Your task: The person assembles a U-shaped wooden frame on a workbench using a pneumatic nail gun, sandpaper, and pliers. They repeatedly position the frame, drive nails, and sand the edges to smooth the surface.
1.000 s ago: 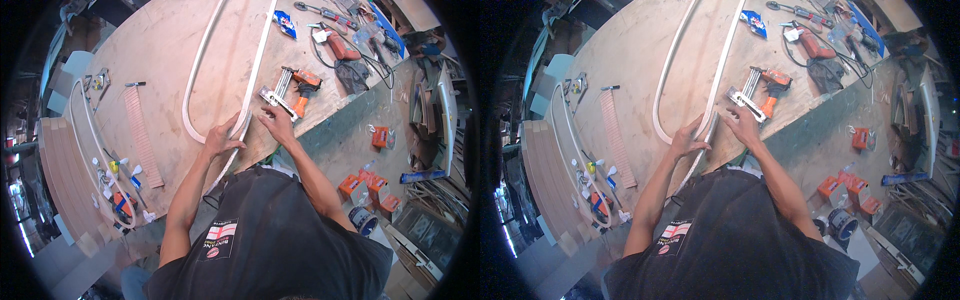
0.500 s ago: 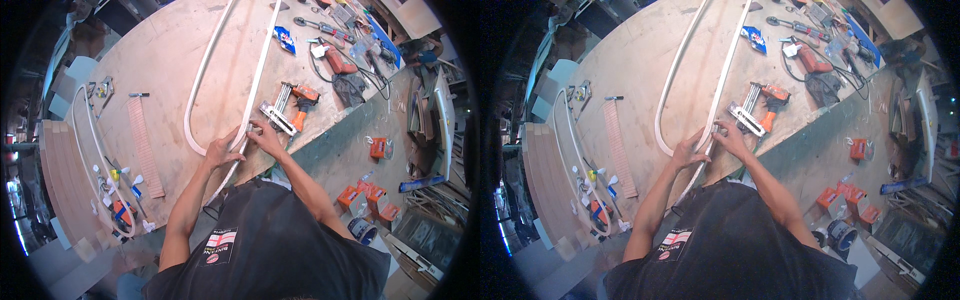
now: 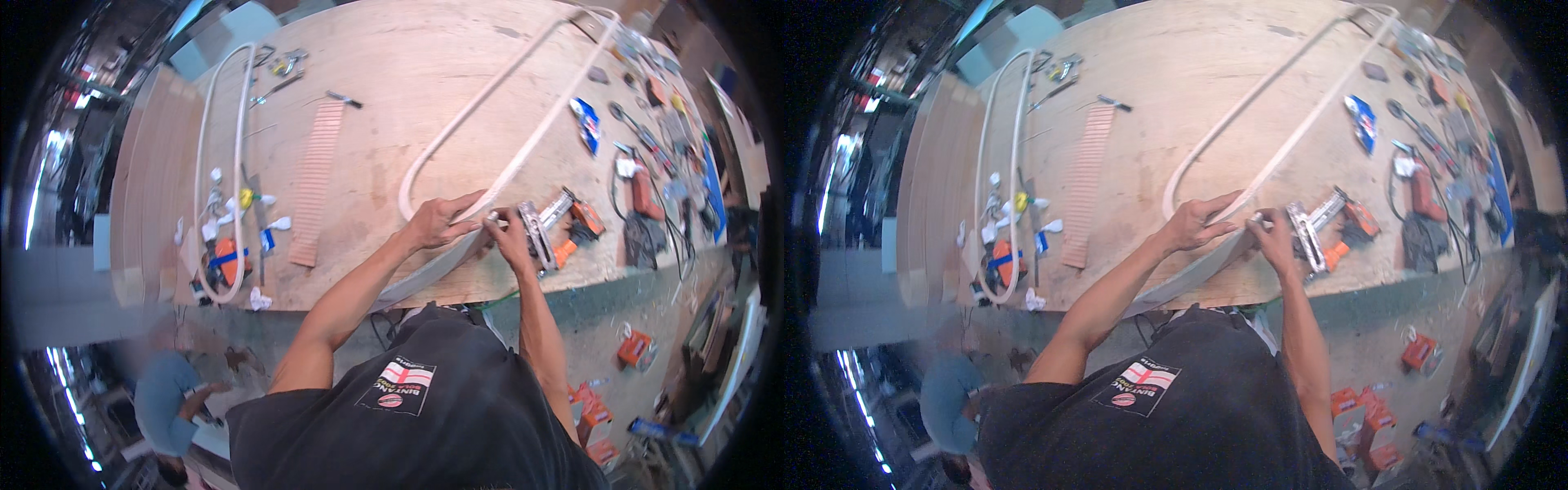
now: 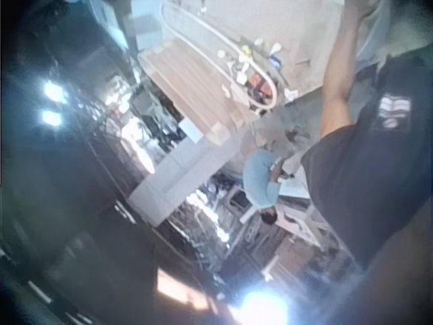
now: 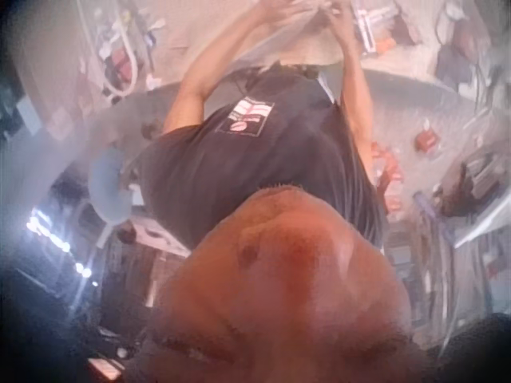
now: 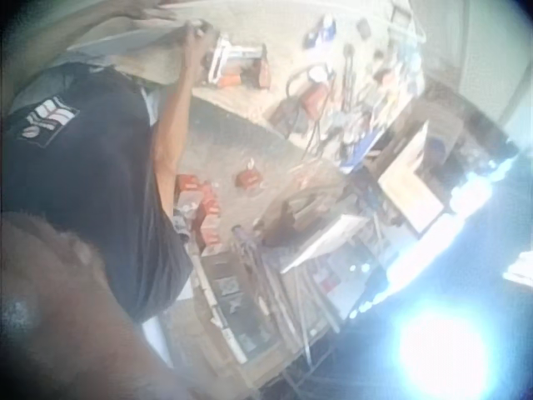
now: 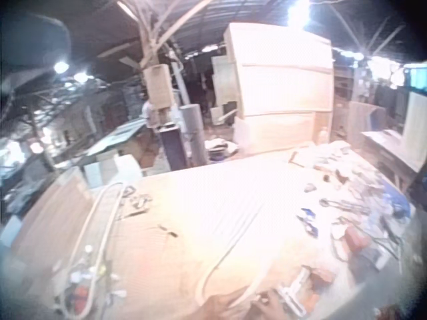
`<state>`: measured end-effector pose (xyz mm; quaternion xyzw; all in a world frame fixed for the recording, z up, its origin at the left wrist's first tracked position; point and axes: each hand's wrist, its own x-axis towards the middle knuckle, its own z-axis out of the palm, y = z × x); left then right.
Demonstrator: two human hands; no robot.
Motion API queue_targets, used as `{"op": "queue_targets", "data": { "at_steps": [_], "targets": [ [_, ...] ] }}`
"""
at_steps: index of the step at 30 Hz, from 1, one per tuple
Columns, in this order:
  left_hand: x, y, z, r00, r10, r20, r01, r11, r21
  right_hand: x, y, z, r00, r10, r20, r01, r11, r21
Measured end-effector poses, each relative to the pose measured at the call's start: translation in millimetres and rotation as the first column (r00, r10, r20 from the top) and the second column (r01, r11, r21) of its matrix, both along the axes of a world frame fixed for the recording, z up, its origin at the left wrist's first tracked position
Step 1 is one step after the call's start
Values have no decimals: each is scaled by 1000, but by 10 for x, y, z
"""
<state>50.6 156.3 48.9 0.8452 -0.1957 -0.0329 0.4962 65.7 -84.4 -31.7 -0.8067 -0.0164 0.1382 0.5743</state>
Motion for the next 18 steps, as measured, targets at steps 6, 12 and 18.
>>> {"op": "queue_targets", "data": {
  "at_steps": [6, 12, 18],
  "targets": [
    [41, 120, 348, 998, 54, -32, -50, 993, 110, 235, 128, -223, 995, 36, 97, -29, 997, -68],
    [130, 112, 254, 994, 50, 96, -66, 982, 175, 371, -11, -511, 979, 133, 153, -62, 913, -403],
    [1, 259, 268, 992, 97, 80, -108, 984, 140, 295, 280, -267, 986, 135, 98, -62, 843, -534]
  ]
}}
